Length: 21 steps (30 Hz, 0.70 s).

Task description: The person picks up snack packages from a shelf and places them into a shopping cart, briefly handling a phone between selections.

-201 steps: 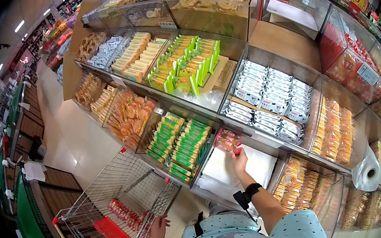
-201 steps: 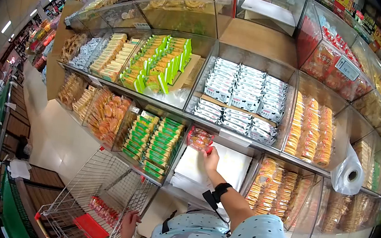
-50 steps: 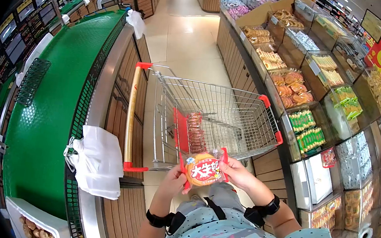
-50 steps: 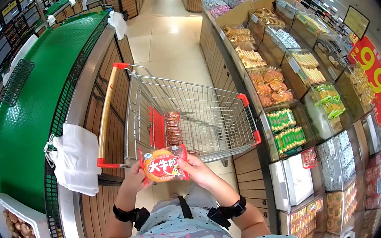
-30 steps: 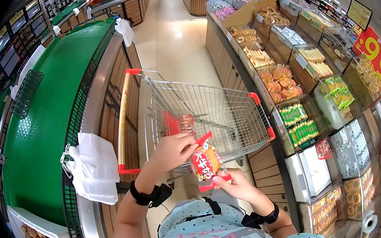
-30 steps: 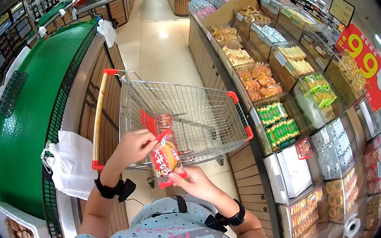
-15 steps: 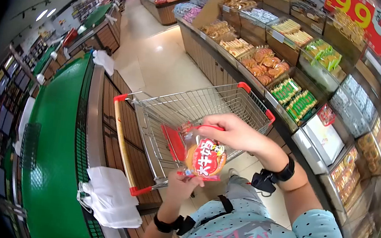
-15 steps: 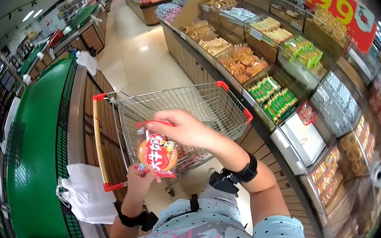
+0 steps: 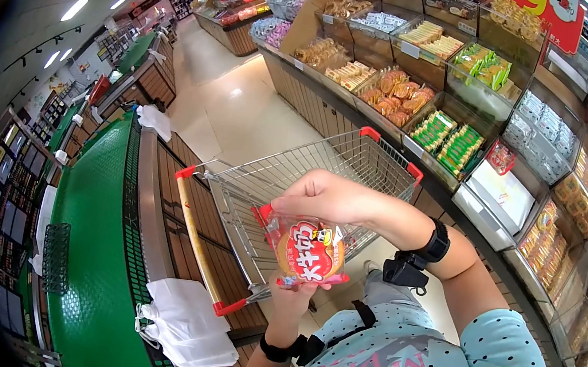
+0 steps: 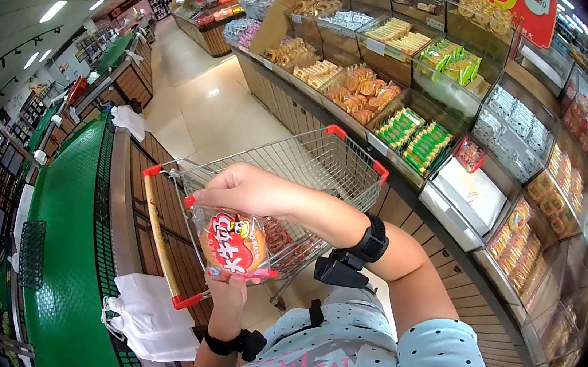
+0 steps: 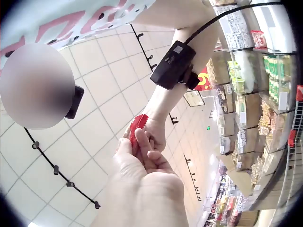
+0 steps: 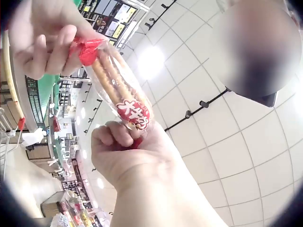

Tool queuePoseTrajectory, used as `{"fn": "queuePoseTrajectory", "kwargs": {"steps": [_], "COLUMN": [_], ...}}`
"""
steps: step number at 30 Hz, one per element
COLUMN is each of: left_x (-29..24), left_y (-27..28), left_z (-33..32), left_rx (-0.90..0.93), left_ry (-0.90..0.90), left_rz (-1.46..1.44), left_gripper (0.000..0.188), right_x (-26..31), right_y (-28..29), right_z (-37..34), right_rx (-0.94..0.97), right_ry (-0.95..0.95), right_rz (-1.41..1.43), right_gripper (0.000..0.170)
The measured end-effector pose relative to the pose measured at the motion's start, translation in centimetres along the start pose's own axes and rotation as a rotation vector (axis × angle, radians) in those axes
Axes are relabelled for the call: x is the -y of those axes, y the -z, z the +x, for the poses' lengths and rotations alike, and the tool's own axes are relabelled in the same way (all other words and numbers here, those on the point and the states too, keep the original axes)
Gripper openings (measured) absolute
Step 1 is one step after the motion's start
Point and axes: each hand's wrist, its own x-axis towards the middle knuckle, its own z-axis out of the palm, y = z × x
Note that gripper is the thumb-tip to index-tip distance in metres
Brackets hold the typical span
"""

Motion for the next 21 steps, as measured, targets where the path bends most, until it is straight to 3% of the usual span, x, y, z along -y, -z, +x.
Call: {"fn": "queuePoseTrajectory", "kwargs": {"steps": [1, 4, 7, 10, 11, 14, 16, 19, 21], "left_x": [-0.2, 0.4, 0.4, 0.2, 0.2, 0.5, 0.9, 1.1, 1.7], "left_y": [-0.1, 1.0, 0.9, 0.7, 0.8, 1.3, 1.8, 0.7, 0.5], "left_z": [0.0, -0.9, -1.0, -1.0, -1.0, -1.1, -1.3, -0.6, -0.2], "left_rx": [0.025, -0.037, -0.078, -0.117, -0.135, -0.163, -0.155, -0.211, -0.184], "left_ry": [-0.023, 0.049, 0.080, 0.086, 0.099, 0.119, 0.112, 0.113, 0.208], "left_rz": [0.009, 0.118, 0.097, -0.022, -0.009, 0.048, 0.109, -0.021, -0.048], "left_gripper": [0.024, 0.016, 0.014, 0.015, 0.014, 0.014, 0.016, 0.016, 0.017], "right_x": [-0.2, -1.1, -1.7, -2.1, -3.2, -4.9, -6.8, -6.9, -8.3], "right_y": [0.0, -0.3, -0.2, -0.9, -0.4, -0.3, 0.8, 1.7, 2.5], "right_z": [0.0, -0.1, -0.3, -0.3, -0.1, -0.1, -0.6, -2.8, -4.0], "right_rx": [-0.003, -0.014, -0.079, -0.188, -0.133, -0.233, -0.194, -0.194, -0.207], "right_ry": [0.009, -0.025, -0.110, -0.132, -0.107, -0.092, -0.124, -0.182, -0.176], "right_rz": [-0.002, 0.189, 0.286, 0.563, 0.601, 0.677, 0.608, 0.470, 0.484], "right_gripper": [0.031, 0.030, 0.023, 0.017, 0.020, 0.023, 0.026, 0.029, 0.029]}}
